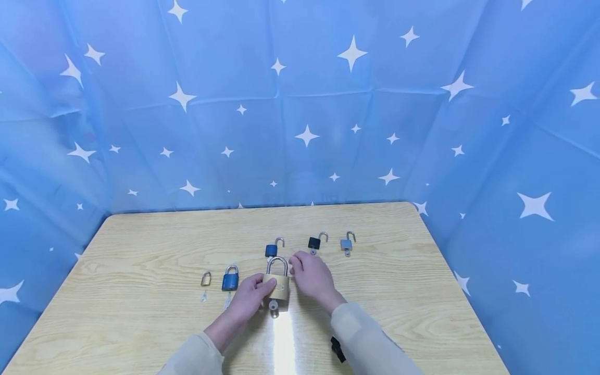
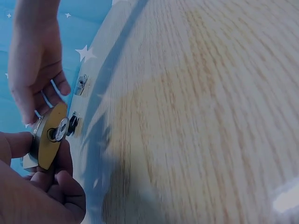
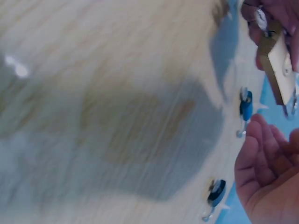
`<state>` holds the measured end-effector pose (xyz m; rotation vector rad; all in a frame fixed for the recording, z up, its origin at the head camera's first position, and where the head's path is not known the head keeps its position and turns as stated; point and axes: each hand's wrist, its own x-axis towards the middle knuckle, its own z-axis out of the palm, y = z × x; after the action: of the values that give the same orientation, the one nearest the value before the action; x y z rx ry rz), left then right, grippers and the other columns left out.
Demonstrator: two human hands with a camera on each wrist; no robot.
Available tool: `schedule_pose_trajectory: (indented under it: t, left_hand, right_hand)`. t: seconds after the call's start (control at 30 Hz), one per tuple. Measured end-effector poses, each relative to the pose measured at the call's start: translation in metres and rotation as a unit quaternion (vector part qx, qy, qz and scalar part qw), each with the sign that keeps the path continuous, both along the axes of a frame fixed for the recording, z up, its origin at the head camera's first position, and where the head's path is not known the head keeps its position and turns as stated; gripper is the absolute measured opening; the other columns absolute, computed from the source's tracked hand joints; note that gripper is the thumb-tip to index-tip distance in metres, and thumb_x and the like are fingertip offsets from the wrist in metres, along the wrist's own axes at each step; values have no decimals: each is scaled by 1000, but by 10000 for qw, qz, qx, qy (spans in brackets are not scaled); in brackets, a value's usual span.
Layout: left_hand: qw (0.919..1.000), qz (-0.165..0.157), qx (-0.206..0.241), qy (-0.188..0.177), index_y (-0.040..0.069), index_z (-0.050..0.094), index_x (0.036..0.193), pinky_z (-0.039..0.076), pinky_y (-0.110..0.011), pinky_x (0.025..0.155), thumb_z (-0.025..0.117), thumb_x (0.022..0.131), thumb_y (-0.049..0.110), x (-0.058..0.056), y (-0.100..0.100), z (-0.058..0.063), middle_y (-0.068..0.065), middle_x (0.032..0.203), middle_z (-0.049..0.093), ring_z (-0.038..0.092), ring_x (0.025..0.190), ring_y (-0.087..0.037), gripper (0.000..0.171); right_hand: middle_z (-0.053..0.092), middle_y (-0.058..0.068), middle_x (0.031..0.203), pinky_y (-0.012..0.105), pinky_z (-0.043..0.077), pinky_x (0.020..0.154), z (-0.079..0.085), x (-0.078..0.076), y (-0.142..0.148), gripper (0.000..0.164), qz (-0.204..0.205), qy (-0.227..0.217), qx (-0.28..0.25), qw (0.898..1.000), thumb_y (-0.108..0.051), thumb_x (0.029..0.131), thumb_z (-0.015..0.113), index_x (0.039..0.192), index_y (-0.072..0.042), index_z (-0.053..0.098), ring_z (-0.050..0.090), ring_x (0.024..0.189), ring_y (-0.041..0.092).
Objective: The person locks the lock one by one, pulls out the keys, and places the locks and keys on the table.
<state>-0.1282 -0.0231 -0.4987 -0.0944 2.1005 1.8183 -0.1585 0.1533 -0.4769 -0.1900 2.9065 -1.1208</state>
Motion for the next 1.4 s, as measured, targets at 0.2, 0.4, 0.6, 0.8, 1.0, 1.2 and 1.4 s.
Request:
schedule_pose_trajectory:
  t: [0.2,0.4,0.6,0.8,1.0,1.2,1.4]
  left_hand:
    - [9999,72,-21,-86,2,62,109,36,-22,52,58,97,32,-3,-1,4,-4,81,65,45,60,-10,32]
    - [9998,124,-19,-153,3,61,109,36,-23,53,57,98,33,-8,-1,6,-1,79,59,43,62,-11,32]
    - [9997,175,-2,-196,5,60,111,35,-22,50,57,98,35,-12,-2,8,-5,86,67,43,61,-11,33]
    - [9997,155,70,-194,4,60,111,36,-23,50,56,98,36,-17,-3,9,2,76,60,41,58,-10,34]
    - [9995,209,186,-150,3,60,113,34,-24,48,55,98,37,-20,-3,13,3,75,60,40,54,-9,37]
    - [9995,209,192,-143,4,60,113,35,-25,51,56,98,37,-21,-1,13,1,74,60,41,59,-11,37]
    - [9995,253,172,-93,3,61,115,37,-26,58,57,98,35,-22,1,11,-9,89,69,46,66,-13,37]
  right_hand:
    - [70,0,79,32,51,73,-6,14,6,16,88,-468,-133,9988,-7,95,55,98,-7,70,59,71,7]
    - [70,-1,76,25,47,68,-12,32,3,13,479,-846,-316,9948,-6,92,61,90,-7,74,56,69,7]
    - [72,1,78,25,47,70,-15,43,-5,10,844,-1018,-627,9892,-8,89,65,90,-6,75,58,72,8]
    - [69,6,81,20,45,54,-15,49,-13,18,880,-1378,-1449,9758,-13,91,65,104,-2,71,55,63,7]
    - [67,13,79,19,40,49,-14,47,-21,22,439,-1298,-1963,9709,-20,95,61,102,-2,71,50,57,7]
    - [73,16,87,20,48,63,-14,48,-28,23,-204,-1182,-2429,9626,-17,96,59,100,1,72,59,72,11]
    - [73,16,83,19,45,61,-17,48,-32,23,-682,-1197,-2610,9555,-18,95,61,93,2,73,56,68,11]
